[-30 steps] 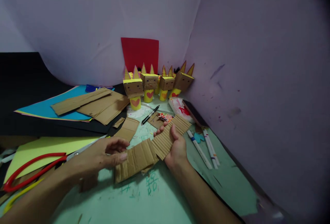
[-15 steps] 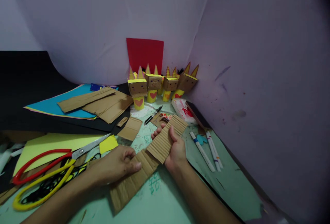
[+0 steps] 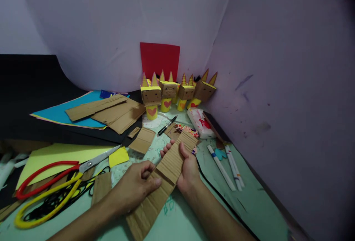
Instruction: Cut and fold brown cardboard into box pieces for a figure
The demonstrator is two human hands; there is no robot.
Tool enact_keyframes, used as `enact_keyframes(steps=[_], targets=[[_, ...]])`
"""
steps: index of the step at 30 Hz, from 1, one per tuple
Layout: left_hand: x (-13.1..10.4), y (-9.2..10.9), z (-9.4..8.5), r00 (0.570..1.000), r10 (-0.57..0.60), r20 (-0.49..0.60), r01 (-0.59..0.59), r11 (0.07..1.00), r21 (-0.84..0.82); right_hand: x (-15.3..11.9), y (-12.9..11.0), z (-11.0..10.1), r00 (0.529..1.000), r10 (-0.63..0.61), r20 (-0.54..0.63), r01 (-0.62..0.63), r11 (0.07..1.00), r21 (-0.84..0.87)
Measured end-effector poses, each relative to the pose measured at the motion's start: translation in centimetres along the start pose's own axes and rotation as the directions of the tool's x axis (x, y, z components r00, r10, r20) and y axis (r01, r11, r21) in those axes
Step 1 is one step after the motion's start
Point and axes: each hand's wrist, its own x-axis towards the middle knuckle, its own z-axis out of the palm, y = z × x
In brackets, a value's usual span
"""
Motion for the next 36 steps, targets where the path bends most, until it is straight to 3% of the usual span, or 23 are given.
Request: enact_keyframes(steps=[3, 7, 13, 15, 18, 21, 23, 25, 27, 29, 30, 31, 33, 34, 36], targets=[[0.0, 0.3, -0.4, 1.000, -0.011, -0.010, 0.010, 0.997, -0.074, -0.6, -0.1, 0.9, 0.998, 0.061, -0.027, -0.061, 0.998, -0.003], [0.2, 0.7, -1.1, 0.988, 0.032, -0.149, -0.045, 0.995, -0.084, -1.3, 0.2, 1.2, 0.998, -0.016, 0.068, 0.032, 0.967, -0.251], [0.1, 0.8, -2.1, 0.956, 0.107, -0.273, -0.089, 0.993, 0.077, -0.8, 0.4, 0.1, 0.997, 0.068, 0.032, -0.029, 0.749, -0.662], [0.2, 0.9, -2.7, 0.955, 0.107, -0.275, -0.084, 0.992, 0.096, -0.2, 0.1, 0.5, 0.998, 0.065, 0.025, -0.028, 0.698, -0.716], [0.2, 1.1, -4.1, 0.941, 0.088, -0.326, -0.079, 0.996, 0.041, 1.0, -0.4, 2.0, 0.996, 0.056, 0.065, 0.008, 0.692, -0.722], [-0.1, 0.9, -6.0, 0.868, 0.094, -0.487, -0.050, 0.993, 0.103, 2.6, -0.2, 3.8, 0.992, 0.029, 0.122, 0.067, 0.702, -0.709], [-0.7, 0.5, -7.6, 0.778, 0.108, -0.618, 0.025, 0.979, 0.201, 3.5, 0.1, 4.4, 0.990, -0.011, 0.139, 0.106, 0.704, -0.702], [-1.6, 0.3, -9.0, 0.683, 0.114, -0.721, 0.122, 0.956, 0.266, 3.7, 0.4, 4.1, 0.989, -0.038, 0.143, 0.128, 0.705, -0.698], [-2.5, 0.5, -9.8, 0.644, 0.088, -0.760, 0.169, 0.952, 0.254, 3.0, 0.4, 3.3, 0.990, -0.038, 0.137, 0.124, 0.706, -0.697], [-3.2, 1.0, -9.5, 0.691, 0.059, -0.720, 0.121, 0.973, 0.196, 1.8, 0.2, 2.2, 0.992, -0.013, 0.122, 0.094, 0.722, -0.685], [-3.4, 1.3, -8.9, 0.743, 0.056, -0.667, 0.078, 0.982, 0.169, 1.1, 0.1, 1.8, 0.993, 0.005, 0.114, 0.073, 0.742, -0.667], [-3.5, 1.5, -8.0, 0.822, 0.049, -0.567, 0.035, 0.990, 0.136, 0.4, 0.0, 1.4, 0.992, 0.050, 0.115, 0.034, 0.775, -0.631], [-3.4, 1.5, -5.8, 0.948, 0.023, -0.318, -0.006, 0.999, 0.053, -0.7, 0.0, 1.1, 0.985, 0.112, 0.134, -0.024, 0.847, -0.531], [-3.2, 1.4, -4.7, 0.972, 0.011, -0.237, -0.007, 1.000, 0.018, -1.0, 0.1, 1.1, 0.981, 0.129, 0.147, -0.043, 0.875, -0.481], [-2.8, 1.0, -2.8, 0.981, 0.012, -0.191, -0.013, 1.000, -0.004, -1.5, 0.3, 1.4, 0.973, 0.145, 0.178, -0.057, 0.903, -0.427]])
